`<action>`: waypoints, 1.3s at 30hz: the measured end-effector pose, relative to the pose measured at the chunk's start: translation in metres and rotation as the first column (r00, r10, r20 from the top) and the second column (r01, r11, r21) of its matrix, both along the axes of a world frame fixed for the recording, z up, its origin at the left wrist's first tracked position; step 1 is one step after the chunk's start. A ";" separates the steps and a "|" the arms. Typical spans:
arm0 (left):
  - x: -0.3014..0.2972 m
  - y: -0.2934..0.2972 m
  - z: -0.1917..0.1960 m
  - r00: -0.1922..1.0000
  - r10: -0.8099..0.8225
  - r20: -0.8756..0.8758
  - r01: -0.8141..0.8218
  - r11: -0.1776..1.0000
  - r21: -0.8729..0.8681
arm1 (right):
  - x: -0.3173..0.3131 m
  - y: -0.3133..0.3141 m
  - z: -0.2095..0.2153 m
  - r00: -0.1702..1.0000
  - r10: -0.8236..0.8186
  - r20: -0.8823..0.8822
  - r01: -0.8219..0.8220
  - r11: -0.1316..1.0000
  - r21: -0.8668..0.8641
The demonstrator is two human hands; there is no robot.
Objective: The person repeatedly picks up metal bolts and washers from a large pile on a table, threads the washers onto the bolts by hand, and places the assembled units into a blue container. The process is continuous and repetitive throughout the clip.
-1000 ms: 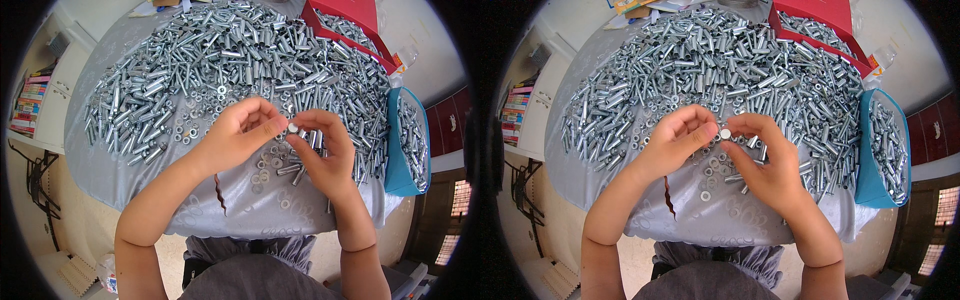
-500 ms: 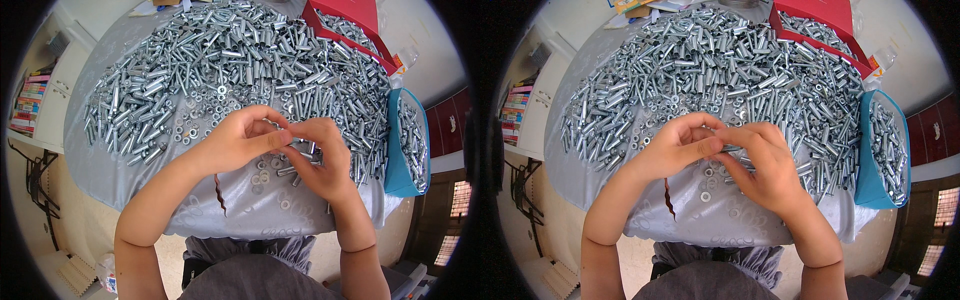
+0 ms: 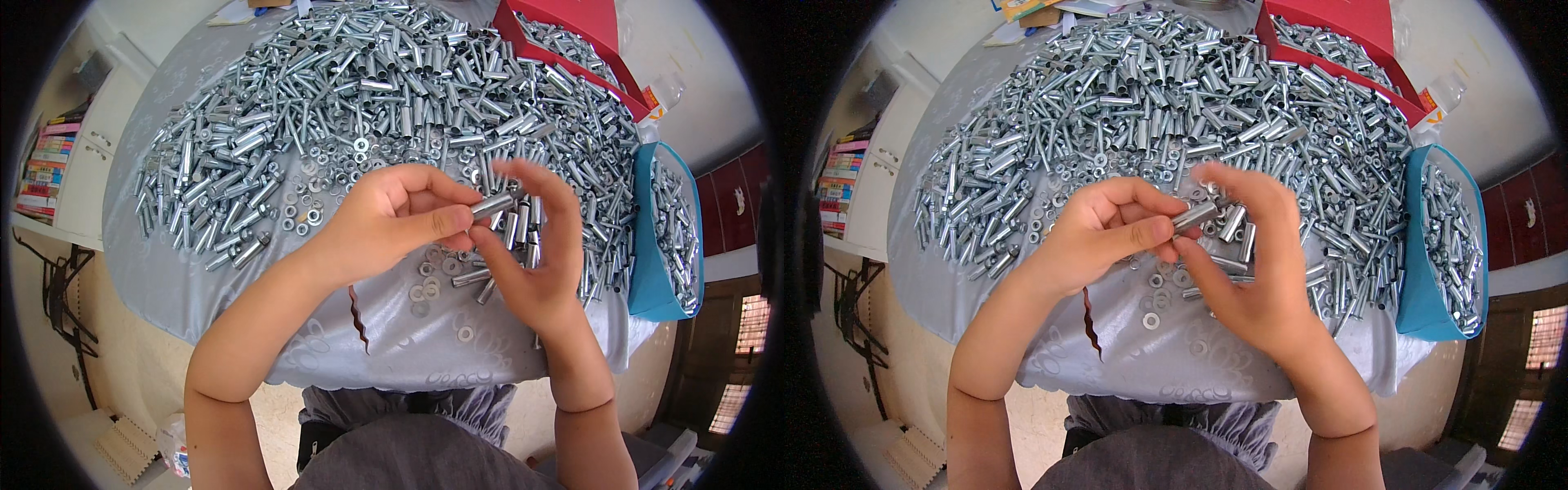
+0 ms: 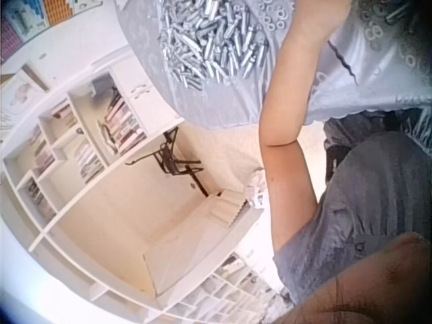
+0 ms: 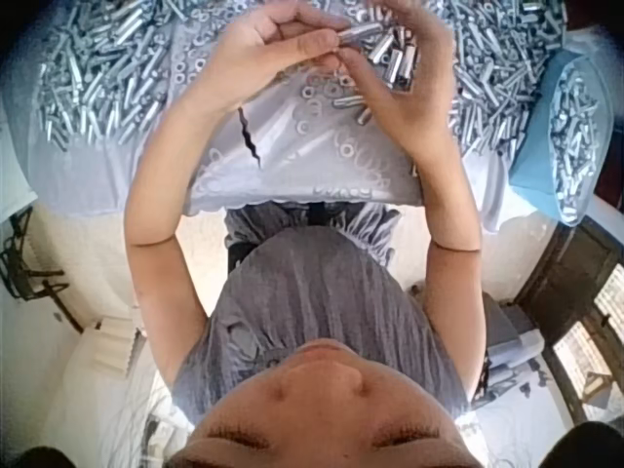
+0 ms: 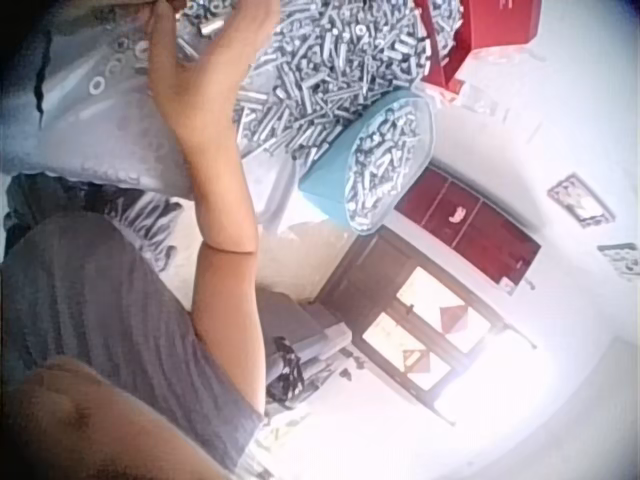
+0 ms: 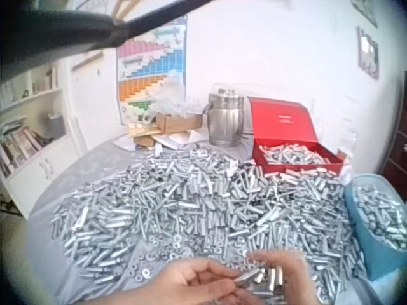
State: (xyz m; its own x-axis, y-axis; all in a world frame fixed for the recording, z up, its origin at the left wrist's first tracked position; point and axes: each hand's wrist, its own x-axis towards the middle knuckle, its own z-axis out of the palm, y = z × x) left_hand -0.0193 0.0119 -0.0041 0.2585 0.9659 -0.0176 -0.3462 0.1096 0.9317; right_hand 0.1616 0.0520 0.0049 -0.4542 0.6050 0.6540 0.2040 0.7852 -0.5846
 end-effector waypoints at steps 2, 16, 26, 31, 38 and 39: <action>-0.001 -0.001 0.005 0.999 0.027 -0.028 -0.027 1.000 -0.006 | 0.002 0.001 0.002 0.999 0.008 -0.049 -0.015 0.990 -0.140; 0.002 -0.001 -0.001 0.991 0.059 -0.124 -0.055 0.998 0.031 | 0.002 -0.003 0.004 0.982 0.024 -0.189 -0.148 0.718 -0.680; 0.004 -0.005 0.009 0.943 0.025 -0.331 -0.008 0.999 0.053 | 0.000 -0.008 0.003 0.981 0.082 -0.174 -0.179 0.725 -0.665; 0.006 -0.008 0.006 0.974 0.070 -0.214 -0.068 0.998 0.013 | 0.001 -0.010 0.010 0.979 0.058 -0.195 -0.180 0.693 -0.698; 0.001 -0.002 0.001 0.891 0.380 -0.248 -0.356 0.924 0.138 | 0.008 0.010 0.013 0.933 0.144 0.330 -0.098 0.983 -0.152; 0.001 0.000 0.002 0.893 0.393 -0.217 -0.373 0.919 0.130 | 0.010 0.014 0.008 0.891 0.193 0.411 -0.179 0.981 -0.072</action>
